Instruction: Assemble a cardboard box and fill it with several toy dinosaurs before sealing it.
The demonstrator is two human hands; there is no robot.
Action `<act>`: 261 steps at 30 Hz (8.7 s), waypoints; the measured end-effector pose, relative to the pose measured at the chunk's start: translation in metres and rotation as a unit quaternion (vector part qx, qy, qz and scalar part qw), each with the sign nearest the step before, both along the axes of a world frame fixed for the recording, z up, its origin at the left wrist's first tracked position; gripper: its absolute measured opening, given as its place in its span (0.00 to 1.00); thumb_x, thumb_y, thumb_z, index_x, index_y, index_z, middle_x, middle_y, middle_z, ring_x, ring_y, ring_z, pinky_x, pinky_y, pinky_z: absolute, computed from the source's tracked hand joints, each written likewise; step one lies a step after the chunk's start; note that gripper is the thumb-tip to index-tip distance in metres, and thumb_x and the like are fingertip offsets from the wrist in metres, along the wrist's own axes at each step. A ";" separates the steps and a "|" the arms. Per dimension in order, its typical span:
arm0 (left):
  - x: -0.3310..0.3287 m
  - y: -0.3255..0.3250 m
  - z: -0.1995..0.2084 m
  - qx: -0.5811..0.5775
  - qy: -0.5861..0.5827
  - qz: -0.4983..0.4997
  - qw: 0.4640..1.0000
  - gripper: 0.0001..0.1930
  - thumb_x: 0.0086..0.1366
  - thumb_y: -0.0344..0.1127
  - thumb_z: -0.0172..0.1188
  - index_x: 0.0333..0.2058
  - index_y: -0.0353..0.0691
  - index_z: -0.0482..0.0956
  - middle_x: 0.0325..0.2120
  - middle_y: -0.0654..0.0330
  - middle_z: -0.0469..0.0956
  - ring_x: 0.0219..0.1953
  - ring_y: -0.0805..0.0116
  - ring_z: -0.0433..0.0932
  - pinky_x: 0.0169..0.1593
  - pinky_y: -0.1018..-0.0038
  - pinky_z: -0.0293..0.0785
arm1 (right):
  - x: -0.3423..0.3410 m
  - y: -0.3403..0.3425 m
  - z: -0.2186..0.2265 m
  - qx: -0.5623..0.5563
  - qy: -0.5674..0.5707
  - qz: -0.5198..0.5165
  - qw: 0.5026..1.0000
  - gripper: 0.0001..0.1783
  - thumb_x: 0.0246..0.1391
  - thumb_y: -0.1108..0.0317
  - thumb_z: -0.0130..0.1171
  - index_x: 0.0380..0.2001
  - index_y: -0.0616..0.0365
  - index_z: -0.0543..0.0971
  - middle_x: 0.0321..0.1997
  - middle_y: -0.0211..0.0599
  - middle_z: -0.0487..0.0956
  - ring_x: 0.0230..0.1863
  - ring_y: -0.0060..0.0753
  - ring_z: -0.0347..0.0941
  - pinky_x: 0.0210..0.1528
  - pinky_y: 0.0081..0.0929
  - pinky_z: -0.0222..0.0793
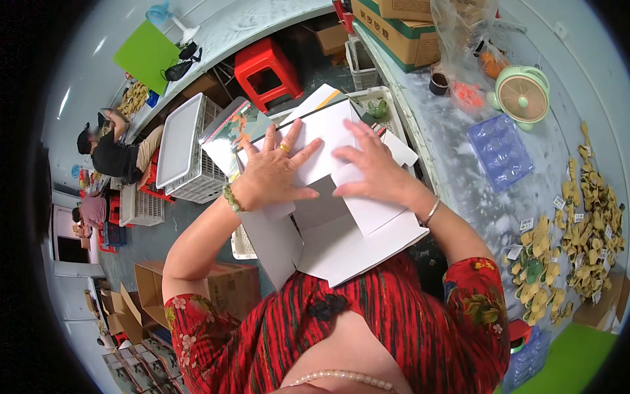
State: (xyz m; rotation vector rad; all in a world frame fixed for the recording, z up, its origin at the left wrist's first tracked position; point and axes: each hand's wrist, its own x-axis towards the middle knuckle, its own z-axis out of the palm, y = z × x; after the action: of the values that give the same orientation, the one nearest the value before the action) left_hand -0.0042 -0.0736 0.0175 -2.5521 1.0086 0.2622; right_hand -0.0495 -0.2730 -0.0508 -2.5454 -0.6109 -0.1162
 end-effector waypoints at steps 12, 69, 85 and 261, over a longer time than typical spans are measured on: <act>-0.048 0.077 -0.028 -0.713 0.178 0.014 0.678 0.13 0.52 0.41 0.50 0.23 0.36 0.71 0.42 0.51 0.69 0.52 0.52 0.59 0.55 0.60 0.51 | -0.002 0.001 0.008 0.086 0.148 -0.099 0.980 0.51 0.28 0.55 0.64 0.56 0.48 0.49 0.58 0.59 0.45 0.55 0.55 0.51 0.54 0.35 0.53; 0.019 0.040 -0.035 -0.384 -0.176 0.064 0.904 0.17 0.49 0.32 0.53 0.40 0.53 0.72 0.33 0.63 0.71 0.34 0.61 0.68 0.30 0.68 0.65 | -0.002 0.044 -0.010 0.034 -0.080 0.150 0.985 0.35 0.34 0.50 0.58 0.42 0.67 0.67 0.45 0.43 0.63 0.46 0.44 0.58 0.50 0.40 0.50; 0.021 0.041 -0.034 -0.459 -0.108 0.081 0.878 0.14 0.48 0.29 0.52 0.37 0.40 0.72 0.28 0.59 0.72 0.31 0.58 0.66 0.33 0.67 0.64 | -0.008 0.049 -0.015 0.045 -0.020 0.166 0.985 0.33 0.34 0.48 0.58 0.37 0.68 0.69 0.42 0.46 0.64 0.46 0.45 0.59 0.49 0.35 0.55; 0.064 -0.219 -0.161 -0.550 0.700 0.192 0.413 0.26 0.60 0.53 0.37 0.50 0.39 0.59 0.46 0.58 0.63 0.48 0.65 0.63 0.51 0.68 0.59 | -0.219 -0.183 -0.146 0.800 -0.107 -0.459 0.371 0.27 0.50 0.48 0.45 0.42 0.62 0.67 0.35 0.35 0.72 0.37 0.26 0.70 0.37 0.23 0.67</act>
State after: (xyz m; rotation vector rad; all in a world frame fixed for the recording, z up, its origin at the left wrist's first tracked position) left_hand 0.0593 -0.2931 -0.1434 -3.1194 1.0281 3.3112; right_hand -0.2680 -0.4563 -0.1966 -0.5171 0.7583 -0.8897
